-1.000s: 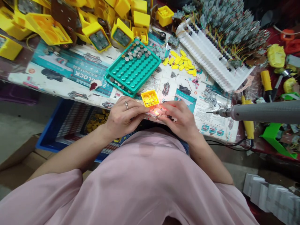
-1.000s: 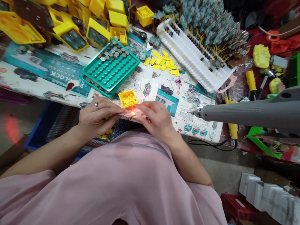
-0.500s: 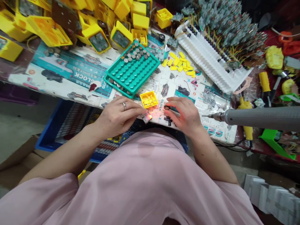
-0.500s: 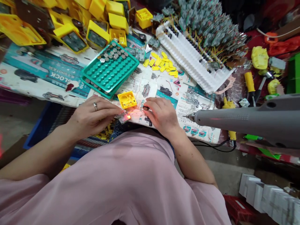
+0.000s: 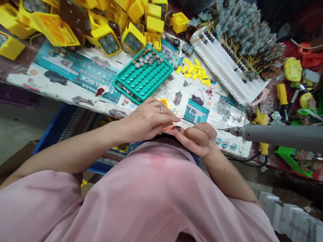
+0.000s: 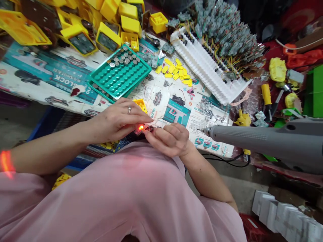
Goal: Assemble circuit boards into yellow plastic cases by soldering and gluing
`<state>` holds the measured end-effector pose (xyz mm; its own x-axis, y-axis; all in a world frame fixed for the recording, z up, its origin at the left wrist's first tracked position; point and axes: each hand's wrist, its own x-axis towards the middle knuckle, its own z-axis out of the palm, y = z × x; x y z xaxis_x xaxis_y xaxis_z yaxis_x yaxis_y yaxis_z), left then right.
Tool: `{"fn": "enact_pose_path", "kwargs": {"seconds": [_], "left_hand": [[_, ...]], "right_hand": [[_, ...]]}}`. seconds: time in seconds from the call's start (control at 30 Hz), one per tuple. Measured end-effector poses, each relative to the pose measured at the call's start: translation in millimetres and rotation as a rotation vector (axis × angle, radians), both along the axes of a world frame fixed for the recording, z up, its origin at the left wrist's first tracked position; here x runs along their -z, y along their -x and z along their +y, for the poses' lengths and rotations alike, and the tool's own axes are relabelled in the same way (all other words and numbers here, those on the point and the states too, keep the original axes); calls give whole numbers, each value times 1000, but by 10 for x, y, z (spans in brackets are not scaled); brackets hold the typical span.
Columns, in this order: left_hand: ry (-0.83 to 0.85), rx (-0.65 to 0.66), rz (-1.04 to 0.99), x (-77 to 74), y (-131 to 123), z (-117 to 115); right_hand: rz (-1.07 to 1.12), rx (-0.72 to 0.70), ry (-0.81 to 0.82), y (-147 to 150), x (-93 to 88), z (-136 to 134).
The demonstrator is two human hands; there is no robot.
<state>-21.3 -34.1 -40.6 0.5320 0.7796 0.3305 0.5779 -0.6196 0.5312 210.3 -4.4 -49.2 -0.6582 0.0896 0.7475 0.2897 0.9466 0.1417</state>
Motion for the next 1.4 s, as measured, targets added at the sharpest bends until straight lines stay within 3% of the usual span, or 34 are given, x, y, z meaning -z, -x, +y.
{"fn": "enact_pose_path", "kwargs": {"seconds": [0.13, 0.33, 0.53, 0.7, 0.9, 1.07, 1.17, 1.33, 1.4], "left_hand": [[152, 107, 105, -145, 12, 104], [180, 160, 264, -220, -28, 205], [110, -160, 301, -118, -66, 425], [82, -227, 369, -151, -147, 598], [124, -358, 573, -417, -123, 285], [246, -419, 738, -474, -138, 22], [254, -351, 727, -461, -162, 25], [182, 41, 619, -349, -169, 202], [169, 125, 535, -280, -160, 260]], "right_hand": [[-58, -50, -32, -1, -66, 26], [-59, -74, -45, 51, -126, 63], [-107, 9, 78, -9, -68, -4], [-100, 51, 237, -70, 62, -97], [-21, 130, 555, -55, 95, -163], [-5, 123, 733, -34, 57, -179], [21, 76, 867, -42, 13, -188], [44, -15, 1005, -96, -92, -218], [44, 2, 1000, -126, -120, -224]]}}
